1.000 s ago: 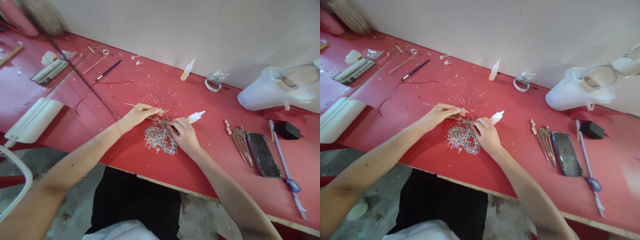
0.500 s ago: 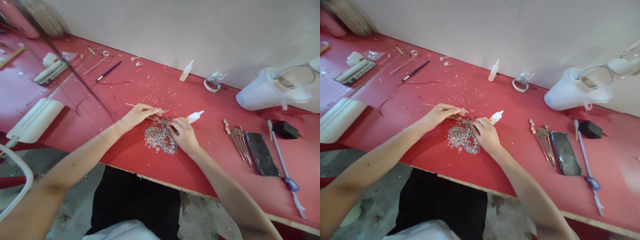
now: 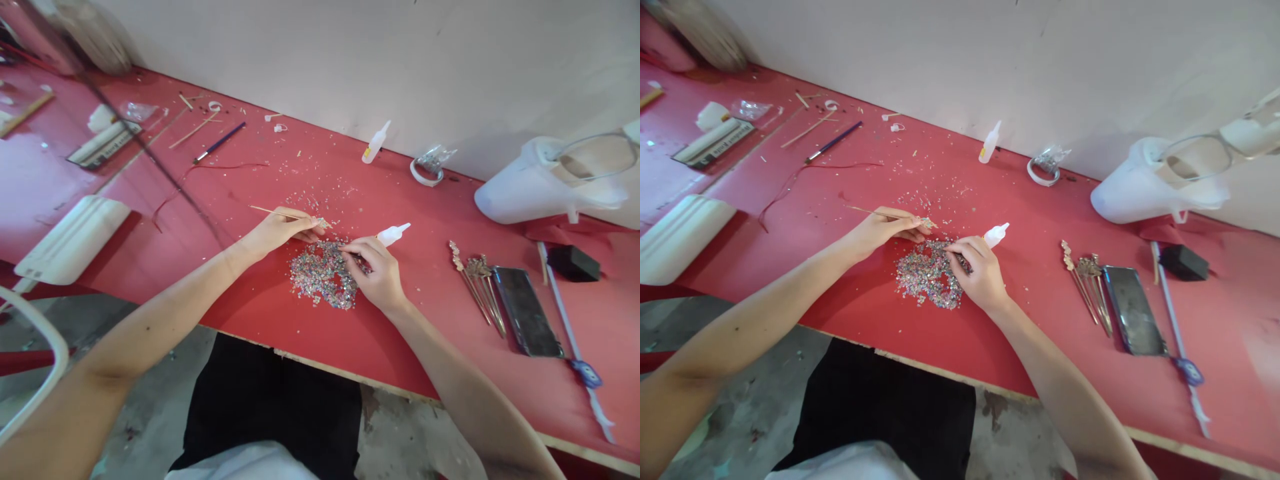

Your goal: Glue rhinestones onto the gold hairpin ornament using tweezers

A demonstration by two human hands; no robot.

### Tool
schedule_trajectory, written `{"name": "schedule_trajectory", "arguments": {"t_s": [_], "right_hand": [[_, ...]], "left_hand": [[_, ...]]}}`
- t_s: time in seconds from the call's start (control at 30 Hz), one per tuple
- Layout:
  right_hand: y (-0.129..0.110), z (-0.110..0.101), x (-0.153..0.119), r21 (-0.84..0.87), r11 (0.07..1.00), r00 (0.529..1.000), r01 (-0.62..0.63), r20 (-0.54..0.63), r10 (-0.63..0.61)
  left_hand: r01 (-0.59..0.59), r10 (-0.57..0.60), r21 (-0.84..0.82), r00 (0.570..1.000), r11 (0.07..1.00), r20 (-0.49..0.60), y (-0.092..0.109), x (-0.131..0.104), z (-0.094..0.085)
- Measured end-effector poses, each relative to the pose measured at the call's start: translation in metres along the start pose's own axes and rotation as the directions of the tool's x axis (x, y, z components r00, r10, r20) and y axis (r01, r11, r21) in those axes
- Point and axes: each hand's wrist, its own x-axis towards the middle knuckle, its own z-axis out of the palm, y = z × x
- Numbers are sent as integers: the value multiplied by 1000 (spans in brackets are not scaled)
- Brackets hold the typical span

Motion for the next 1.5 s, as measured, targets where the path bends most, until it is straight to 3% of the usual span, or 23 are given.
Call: {"name": "schedule_trajectory", "arguments": {"t_s": [0.27,0.53,1.07,1.5], "right_hand": [[-4,-6,-6,41,994,977,103,-193,-94],[-3,-6,-5,-7,999,980,49,-192,-49],[-5,-6,-3,-68,982,966,178,-177,-188],[-5,-6,-3,-84,977,963,198,-170,-210]], "left_hand": [[-111,98,44,967,993,237,3,-5,0],[-116,86,63,927,991,366,2,-7,-1],[-168,110,99,896,981,431,2,-8,-2],[-169,108,107,896,980,430,5,-8,-1]]}}
